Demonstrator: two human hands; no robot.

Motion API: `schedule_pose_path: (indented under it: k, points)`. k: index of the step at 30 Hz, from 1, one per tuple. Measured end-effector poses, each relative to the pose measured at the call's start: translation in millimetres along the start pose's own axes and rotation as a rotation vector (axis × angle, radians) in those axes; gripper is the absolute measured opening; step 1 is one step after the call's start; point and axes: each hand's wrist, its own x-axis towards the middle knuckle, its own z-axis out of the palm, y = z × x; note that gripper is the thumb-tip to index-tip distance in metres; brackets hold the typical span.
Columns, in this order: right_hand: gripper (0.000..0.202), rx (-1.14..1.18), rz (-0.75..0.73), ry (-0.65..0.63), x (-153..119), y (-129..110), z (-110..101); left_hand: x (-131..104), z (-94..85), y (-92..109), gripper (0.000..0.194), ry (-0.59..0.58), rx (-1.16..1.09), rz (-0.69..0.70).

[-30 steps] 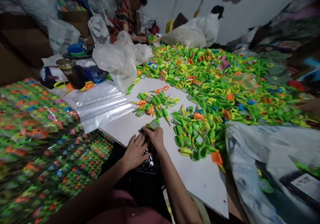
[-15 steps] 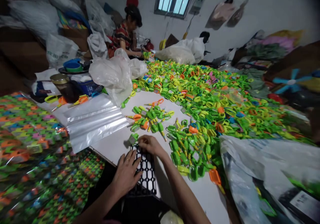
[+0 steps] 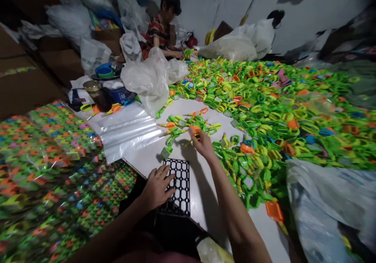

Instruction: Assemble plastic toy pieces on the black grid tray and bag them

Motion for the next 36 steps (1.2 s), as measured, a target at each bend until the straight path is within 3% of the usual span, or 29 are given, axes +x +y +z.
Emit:
schedule_pose_path:
  k: [2, 4, 6, 9, 15, 20, 23, 27, 32, 34, 36]
  points:
    - [0.034, 0.349, 0.079, -0.063, -37.3, 0.9, 14.2, 1.2, 0.2, 0.9, 0.041, -0.007, 0.002, -0.014]
    - [0.033, 0.516, 0.163, -0.170, -68.6, -1.0, 38.0, 1.7, 0.3, 1.9, 0.041, -0.017, 0.010, -0.021]
    - [0.033, 0.531, 0.233, -0.163, -84.7, -4.1, 60.8, 1.8, 0.2, 2.5, 0.042, -0.033, 0.019, -0.022]
    - [0.032, 0.434, 0.224, -0.046, -82.7, -8.0, 77.3, 1.5, 0.5, 2.8, 0.043, -0.060, 0.023, -0.033]
    - [0.029, 0.077, -0.076, -0.098, -68.3, -12.2, 70.8, 2.9, 2.4, 1.4, 0.043, -0.102, -0.021, -0.068]
    - [0.028, -0.173, 0.023, -0.254, -57.8, -23.6, 72.4, 6.7, 1.6, -2.4, 0.042, -0.149, -0.052, -0.077]
    - [0.029, -0.149, -0.002, -0.281, -55.5, -26.2, 72.3, 4.9, -0.2, -3.2, 0.041, -0.146, -0.050, -0.076]
    - [0.028, 0.027, -0.149, -0.280, -58.4, -21.6, 66.9, -0.3, -3.5, -2.9, 0.042, -0.115, -0.038, -0.070]
    - [0.023, 0.122, -0.184, -0.454, -42.4, -12.3, 45.4, -7.9, -6.2, -9.4, 0.044, -0.100, -0.010, -0.017]
    - [0.023, 0.047, -0.187, -0.417, -20.9, -10.2, 34.8, -10.6, -4.9, -13.2, 0.045, -0.087, 0.001, -0.019]
    - [0.028, -0.146, -0.143, -0.257, 7.9, -11.4, 27.5, -11.5, -3.4, -15.4, 0.048, -0.087, 0.021, -0.045]
